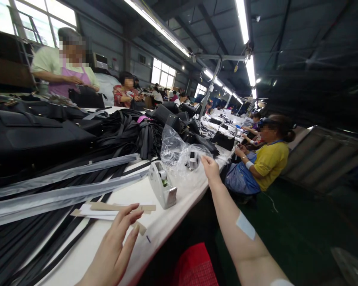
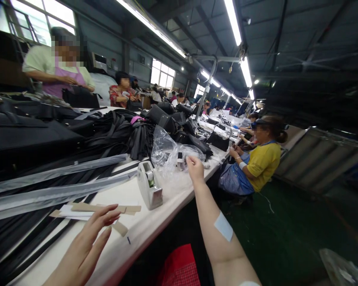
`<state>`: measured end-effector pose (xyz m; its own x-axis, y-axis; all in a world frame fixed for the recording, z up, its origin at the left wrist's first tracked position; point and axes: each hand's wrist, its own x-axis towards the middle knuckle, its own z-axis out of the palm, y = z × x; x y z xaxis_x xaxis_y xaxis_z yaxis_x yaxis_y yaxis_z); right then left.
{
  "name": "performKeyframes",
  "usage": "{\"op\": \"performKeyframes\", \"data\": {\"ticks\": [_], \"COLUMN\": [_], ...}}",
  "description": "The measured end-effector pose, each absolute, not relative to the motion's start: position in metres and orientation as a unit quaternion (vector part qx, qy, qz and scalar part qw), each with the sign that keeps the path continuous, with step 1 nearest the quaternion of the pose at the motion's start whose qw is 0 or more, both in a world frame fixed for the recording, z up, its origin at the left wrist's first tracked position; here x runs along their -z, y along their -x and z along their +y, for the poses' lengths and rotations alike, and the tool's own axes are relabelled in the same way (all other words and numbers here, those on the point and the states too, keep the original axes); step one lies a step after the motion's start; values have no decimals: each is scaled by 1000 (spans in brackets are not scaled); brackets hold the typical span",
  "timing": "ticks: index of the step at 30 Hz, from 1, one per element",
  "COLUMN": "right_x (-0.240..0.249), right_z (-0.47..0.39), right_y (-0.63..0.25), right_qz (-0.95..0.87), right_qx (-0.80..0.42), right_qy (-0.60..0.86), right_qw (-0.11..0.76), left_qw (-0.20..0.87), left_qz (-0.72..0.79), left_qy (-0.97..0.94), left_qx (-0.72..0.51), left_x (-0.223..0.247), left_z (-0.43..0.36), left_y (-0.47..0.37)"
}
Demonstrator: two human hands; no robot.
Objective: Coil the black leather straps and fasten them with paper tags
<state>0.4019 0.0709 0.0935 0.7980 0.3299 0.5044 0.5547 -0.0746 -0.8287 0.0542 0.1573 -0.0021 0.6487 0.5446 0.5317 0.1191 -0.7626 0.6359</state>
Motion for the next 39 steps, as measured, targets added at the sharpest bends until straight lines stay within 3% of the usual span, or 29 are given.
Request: {"op": "performKeyframes", "data": {"ticks": [3, 8, 14, 18, 24, 33, 39], "right_x": [-81, -15, 52, 71, 68, 10, -23], "right_z": [56, 15, -17, -17, -6, 37, 72], "right_y": [-404, -335, -276, -279, -272, -216, -175], "right_qz": [-286, -331, -392, -415, -413, -527, -594], "right_qx": [121, 69, -87, -150, -167, -286, -349], "right_qy": [718, 734, 760, 753, 735, 683, 615], "right_qw": [623, 589, 511, 488, 511, 417, 383], "left_qw": [289, 279, 65, 4, -19, -33, -17], "left_qz": [180, 196, 349, 475, 548, 509, 484], "left_qy": [-862, -876, -912, -863, -824, -845, -860], "left_qx": [-376, -342, -205, -172, -141, -159, -160], "left_x": [8, 3, -12, 0, 4, -24, -16], "left_z": [158, 158, 224, 287, 308, 289, 298], "left_y": [-56, -57, -47, -10, 15, 1, 13]}}
